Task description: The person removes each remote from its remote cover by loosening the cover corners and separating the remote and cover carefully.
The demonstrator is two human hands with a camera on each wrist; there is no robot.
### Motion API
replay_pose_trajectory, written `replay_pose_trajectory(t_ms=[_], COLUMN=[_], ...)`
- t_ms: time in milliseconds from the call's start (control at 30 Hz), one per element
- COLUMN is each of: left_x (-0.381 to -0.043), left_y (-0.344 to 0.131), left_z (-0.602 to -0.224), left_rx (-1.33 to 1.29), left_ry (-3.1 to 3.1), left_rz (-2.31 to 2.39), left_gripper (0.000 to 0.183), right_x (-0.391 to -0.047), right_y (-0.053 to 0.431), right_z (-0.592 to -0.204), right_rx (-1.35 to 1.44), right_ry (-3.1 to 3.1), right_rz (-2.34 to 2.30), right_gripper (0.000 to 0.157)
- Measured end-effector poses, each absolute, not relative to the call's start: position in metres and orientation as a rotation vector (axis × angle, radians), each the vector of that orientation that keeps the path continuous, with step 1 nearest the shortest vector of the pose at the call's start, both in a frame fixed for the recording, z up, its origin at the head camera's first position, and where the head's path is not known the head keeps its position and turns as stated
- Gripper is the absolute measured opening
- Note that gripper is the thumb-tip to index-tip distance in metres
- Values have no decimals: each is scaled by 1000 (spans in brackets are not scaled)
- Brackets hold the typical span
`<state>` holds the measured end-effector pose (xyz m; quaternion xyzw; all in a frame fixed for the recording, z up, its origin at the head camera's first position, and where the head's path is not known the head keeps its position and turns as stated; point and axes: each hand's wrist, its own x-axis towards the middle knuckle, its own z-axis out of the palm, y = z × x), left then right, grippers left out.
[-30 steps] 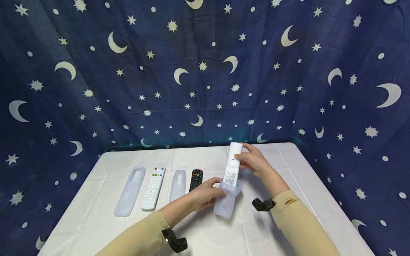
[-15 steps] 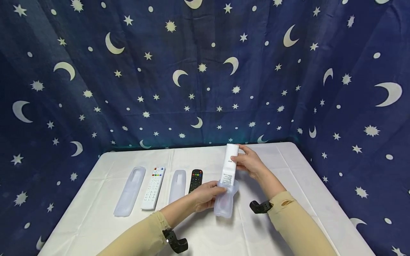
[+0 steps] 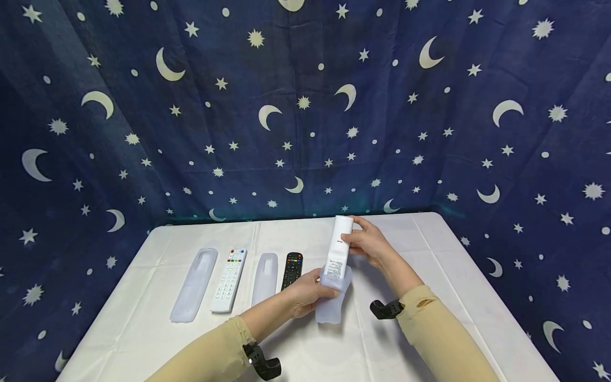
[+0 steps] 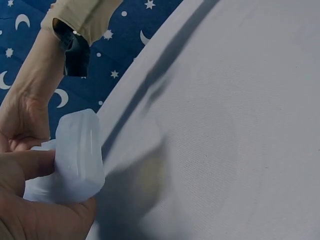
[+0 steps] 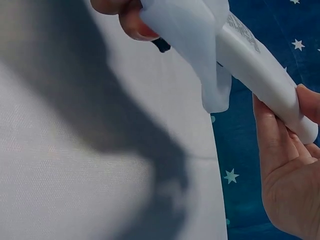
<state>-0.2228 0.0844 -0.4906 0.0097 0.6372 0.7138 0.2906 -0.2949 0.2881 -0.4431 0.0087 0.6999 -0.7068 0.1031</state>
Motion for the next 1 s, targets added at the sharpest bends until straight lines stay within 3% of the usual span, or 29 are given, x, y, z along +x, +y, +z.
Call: replay_pose_trajectory(t_ms=[733, 867, 1000], left_x=[-224, -222, -220], left_y=[69, 71, 74], left_z=[-496, -496, -492], left_rx=[244, 204, 167], left_ry=[1453, 1555, 1754], left_rz=[1821, 1804, 1731], left_gripper=[89, 81, 61], right_x=[-293, -288, -283], right_y=[295, 296, 296], right_z=[-446, -446, -444], right_rx=[32, -23, -65], right_ry=[2076, 2080, 2075], right_rz=[-2080, -2068, -2063], right_gripper=[78, 79, 79])
